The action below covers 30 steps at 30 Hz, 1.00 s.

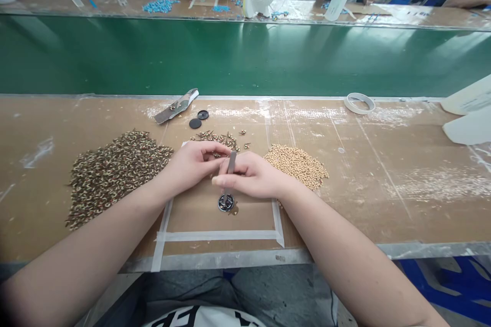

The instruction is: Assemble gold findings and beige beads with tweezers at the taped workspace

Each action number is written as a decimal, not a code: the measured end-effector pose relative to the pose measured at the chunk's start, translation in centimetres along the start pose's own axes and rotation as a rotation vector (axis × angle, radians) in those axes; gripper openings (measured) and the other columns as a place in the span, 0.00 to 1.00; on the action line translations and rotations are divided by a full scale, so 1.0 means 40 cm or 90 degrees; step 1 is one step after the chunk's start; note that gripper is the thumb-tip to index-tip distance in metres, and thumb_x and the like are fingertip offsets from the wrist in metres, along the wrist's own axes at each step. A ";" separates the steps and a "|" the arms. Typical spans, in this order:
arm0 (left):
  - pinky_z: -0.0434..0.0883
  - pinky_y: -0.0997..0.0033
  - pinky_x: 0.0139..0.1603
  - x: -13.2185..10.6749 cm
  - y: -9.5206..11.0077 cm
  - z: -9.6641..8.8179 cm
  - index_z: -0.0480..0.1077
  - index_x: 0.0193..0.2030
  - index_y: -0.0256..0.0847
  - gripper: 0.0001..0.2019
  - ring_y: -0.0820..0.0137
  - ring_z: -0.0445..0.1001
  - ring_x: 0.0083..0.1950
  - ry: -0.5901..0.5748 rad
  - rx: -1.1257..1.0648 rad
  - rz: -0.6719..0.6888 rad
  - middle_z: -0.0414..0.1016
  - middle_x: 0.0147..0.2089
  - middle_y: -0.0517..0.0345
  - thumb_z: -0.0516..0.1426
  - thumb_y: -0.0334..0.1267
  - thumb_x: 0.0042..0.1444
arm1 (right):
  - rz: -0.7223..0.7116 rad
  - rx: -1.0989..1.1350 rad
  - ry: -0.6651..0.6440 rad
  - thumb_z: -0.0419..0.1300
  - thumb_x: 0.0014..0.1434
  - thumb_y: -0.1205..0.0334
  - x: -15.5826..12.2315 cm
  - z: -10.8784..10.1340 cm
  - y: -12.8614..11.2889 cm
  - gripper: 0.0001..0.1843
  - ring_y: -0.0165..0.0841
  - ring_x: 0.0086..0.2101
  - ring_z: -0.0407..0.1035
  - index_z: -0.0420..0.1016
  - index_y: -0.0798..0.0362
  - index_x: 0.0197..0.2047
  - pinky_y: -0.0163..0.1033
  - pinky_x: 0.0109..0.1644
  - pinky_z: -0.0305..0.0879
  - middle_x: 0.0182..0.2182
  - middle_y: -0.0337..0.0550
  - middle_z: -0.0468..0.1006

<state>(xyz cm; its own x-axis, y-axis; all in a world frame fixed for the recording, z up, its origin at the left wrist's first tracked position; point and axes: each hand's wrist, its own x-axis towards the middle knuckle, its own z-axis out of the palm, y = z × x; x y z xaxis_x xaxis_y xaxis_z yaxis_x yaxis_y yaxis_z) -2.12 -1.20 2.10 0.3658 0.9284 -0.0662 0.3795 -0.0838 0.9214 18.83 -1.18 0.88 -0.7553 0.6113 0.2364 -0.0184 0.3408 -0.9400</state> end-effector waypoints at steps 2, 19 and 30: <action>0.68 0.72 0.32 0.002 -0.008 0.008 0.85 0.42 0.42 0.07 0.70 0.74 0.30 -0.019 -0.024 -0.035 0.84 0.38 0.54 0.66 0.37 0.59 | 0.005 0.029 0.099 0.63 0.69 0.50 -0.002 -0.012 0.005 0.18 0.27 0.24 0.62 0.79 0.52 0.31 0.36 0.30 0.60 0.22 0.34 0.69; 0.72 0.75 0.22 0.015 -0.041 0.022 0.76 0.47 0.41 0.16 0.73 0.73 0.25 0.035 -0.138 -0.074 0.82 0.35 0.54 0.70 0.44 0.54 | 0.133 0.041 0.574 0.65 0.65 0.42 0.023 -0.027 0.045 0.24 0.26 0.18 0.58 0.79 0.52 0.28 0.37 0.22 0.51 0.17 0.34 0.67; 0.67 0.77 0.21 0.016 -0.030 0.028 0.75 0.44 0.42 0.14 0.76 0.69 0.23 0.074 -0.114 -0.074 0.83 0.35 0.57 0.69 0.42 0.54 | 0.166 0.095 0.589 0.67 0.61 0.39 0.028 -0.021 0.040 0.24 0.25 0.17 0.59 0.79 0.51 0.27 0.36 0.22 0.52 0.17 0.34 0.68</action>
<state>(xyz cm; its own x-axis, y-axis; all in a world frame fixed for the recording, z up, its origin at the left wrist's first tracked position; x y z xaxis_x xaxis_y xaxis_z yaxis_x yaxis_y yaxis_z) -1.41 -0.88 0.51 0.2243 0.9642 -0.1416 0.2527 0.0827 0.9640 18.51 0.66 -0.17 0.0647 0.9963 0.0568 -0.0549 0.0604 -0.9967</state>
